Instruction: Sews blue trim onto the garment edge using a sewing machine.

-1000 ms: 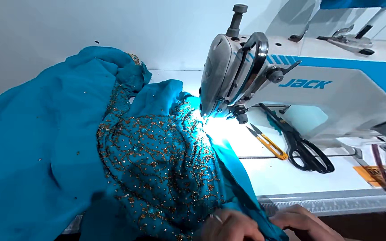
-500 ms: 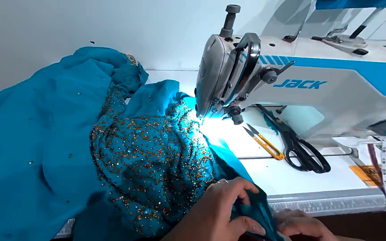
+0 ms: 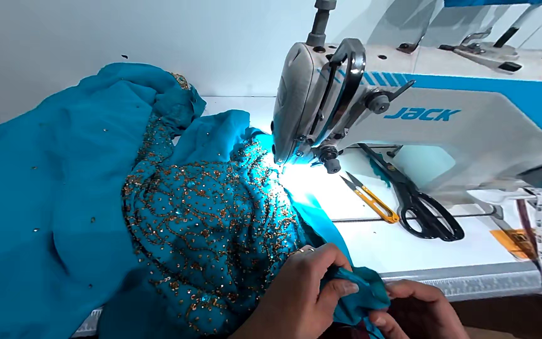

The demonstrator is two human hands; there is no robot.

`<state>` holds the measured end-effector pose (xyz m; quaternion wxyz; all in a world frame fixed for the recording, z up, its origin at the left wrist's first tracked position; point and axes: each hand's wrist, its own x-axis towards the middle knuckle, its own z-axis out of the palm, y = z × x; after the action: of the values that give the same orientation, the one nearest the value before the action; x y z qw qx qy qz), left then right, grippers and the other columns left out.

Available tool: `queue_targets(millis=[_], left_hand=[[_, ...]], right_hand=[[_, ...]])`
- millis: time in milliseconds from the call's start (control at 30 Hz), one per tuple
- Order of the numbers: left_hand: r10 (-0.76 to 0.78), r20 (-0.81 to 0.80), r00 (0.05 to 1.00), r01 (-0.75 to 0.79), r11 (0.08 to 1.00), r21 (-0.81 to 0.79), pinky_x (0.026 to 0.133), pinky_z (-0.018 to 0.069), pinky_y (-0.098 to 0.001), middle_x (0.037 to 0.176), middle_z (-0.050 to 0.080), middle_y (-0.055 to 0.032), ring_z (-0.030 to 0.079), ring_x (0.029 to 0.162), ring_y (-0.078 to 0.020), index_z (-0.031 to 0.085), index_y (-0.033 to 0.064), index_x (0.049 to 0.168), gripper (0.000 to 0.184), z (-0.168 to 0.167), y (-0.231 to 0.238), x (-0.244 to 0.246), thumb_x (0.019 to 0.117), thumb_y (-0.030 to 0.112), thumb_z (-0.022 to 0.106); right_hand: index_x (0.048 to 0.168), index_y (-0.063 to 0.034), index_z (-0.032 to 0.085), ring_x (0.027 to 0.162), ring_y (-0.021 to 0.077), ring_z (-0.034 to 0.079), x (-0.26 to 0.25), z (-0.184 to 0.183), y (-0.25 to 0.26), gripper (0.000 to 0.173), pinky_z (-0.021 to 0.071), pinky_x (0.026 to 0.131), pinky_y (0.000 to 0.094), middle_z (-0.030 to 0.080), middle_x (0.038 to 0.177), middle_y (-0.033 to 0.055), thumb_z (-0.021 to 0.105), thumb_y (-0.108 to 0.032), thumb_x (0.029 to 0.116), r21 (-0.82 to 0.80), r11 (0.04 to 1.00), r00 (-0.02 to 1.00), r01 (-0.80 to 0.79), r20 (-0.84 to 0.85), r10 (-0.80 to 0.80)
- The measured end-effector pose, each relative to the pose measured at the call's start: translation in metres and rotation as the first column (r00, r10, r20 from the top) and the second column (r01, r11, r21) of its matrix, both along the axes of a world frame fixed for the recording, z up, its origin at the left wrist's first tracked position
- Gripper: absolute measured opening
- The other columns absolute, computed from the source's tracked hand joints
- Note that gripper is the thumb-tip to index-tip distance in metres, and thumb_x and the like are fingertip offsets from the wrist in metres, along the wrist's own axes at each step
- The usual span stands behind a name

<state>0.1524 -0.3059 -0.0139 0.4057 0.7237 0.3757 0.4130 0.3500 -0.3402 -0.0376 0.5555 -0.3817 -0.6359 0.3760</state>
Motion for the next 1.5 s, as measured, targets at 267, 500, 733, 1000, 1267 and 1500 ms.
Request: queue_targets(millis=[267, 500, 733, 1000, 1267, 1500], left_hand=[[-0.05, 0.042, 0.998, 0.052, 0.998, -0.041, 0.092, 0.0515, -0.0336, 0.11, 0.071, -0.0073, 0.065, 0.103, -0.0143, 0.063, 0.0021, 0.109, 0.018, 0.0, 0.001, -0.001, 0.1034, 0.017, 0.056], [-0.26, 0.183, 0.948, 0.294, 0.936, -0.192, 0.104, 0.0389, -0.0457, 0.11, 0.067, -0.0082, 0.06, 0.11, -0.011, 0.051, 0.0019, 0.114, 0.019, 0.007, 0.001, -0.009, 0.1073, 0.018, 0.044], [-0.218, 0.179, 0.959, 0.25, 0.951, -0.183, 0.097, 0.0436, -0.0411, 0.103, 0.064, -0.0081, 0.06, 0.101, -0.0117, 0.053, 0.001, 0.112, 0.02, 0.004, 0.001, -0.007, 0.1063, 0.018, 0.045], [0.201, -0.013, 0.98, -0.198, 0.974, 0.109, 0.078, 0.0516, -0.0272, 0.093, 0.071, -0.0062, 0.066, 0.089, -0.0131, 0.071, 0.006, 0.099, 0.015, -0.002, -0.001, 0.011, 0.0957, 0.02, 0.067], [0.322, -0.058, 0.945, -0.316, 0.944, 0.093, 0.068, 0.0499, -0.0228, 0.098, 0.069, -0.0054, 0.062, 0.079, -0.0093, 0.076, 0.0134, 0.097, 0.017, -0.002, -0.001, 0.015, 0.092, 0.029, 0.072], [0.312, 0.061, 0.948, -0.316, 0.945, 0.085, 0.061, 0.0558, -0.0224, 0.09, 0.066, -0.0103, 0.064, 0.071, -0.0097, 0.058, -0.0066, 0.12, 0.029, 0.013, -0.025, -0.001, 0.0976, 0.01, 0.063]], right_hand=[[0.114, -0.0276, 0.055, 0.086, -0.0023, 0.068, -0.02, 0.001, -0.005, 0.039, 0.0607, 0.077, 0.0181, 0.069, 0.101, -0.0181, 0.082, -0.019, 0.0861, -0.009, 0.989, 0.984, 0.149, -0.102, -0.149], [0.124, -0.0298, 0.054, 0.098, 0.0005, 0.07, -0.024, 0.0, -0.003, 0.043, 0.0604, 0.085, 0.0196, 0.07, 0.114, -0.0164, 0.08, -0.024, 0.0891, 0.036, 0.992, 0.991, 0.12, -0.071, -0.117], [0.12, -0.0214, 0.059, 0.096, 0.0032, 0.074, -0.023, 0.006, -0.007, 0.032, 0.0616, 0.084, 0.0212, 0.078, 0.108, -0.0107, 0.069, -0.004, 0.0947, -0.078, 0.991, 0.974, 0.105, -0.191, -0.118], [0.122, -0.0234, 0.058, 0.109, 0.0053, 0.072, -0.033, 0.008, -0.011, 0.04, 0.061, 0.089, 0.0213, 0.074, 0.122, -0.0111, 0.075, -0.005, 0.0909, 0.076, 0.969, 0.967, 0.235, -0.115, -0.226], [0.113, -0.016, 0.058, 0.086, 0.001, 0.071, -0.042, 0.001, -0.008, 0.036, 0.0626, 0.077, 0.021, 0.073, 0.102, -0.0114, 0.069, 0.008, 0.088, -0.206, 0.957, 0.915, 0.202, -0.31, -0.26], [0.109, -0.0254, 0.068, 0.097, -0.0065, 0.065, -0.035, -0.003, -0.01, 0.024, 0.0551, 0.088, 0.0137, 0.068, 0.103, -0.0189, 0.074, -0.01, 0.0912, 0.277, 0.898, 0.937, 0.341, -0.022, -0.349]])
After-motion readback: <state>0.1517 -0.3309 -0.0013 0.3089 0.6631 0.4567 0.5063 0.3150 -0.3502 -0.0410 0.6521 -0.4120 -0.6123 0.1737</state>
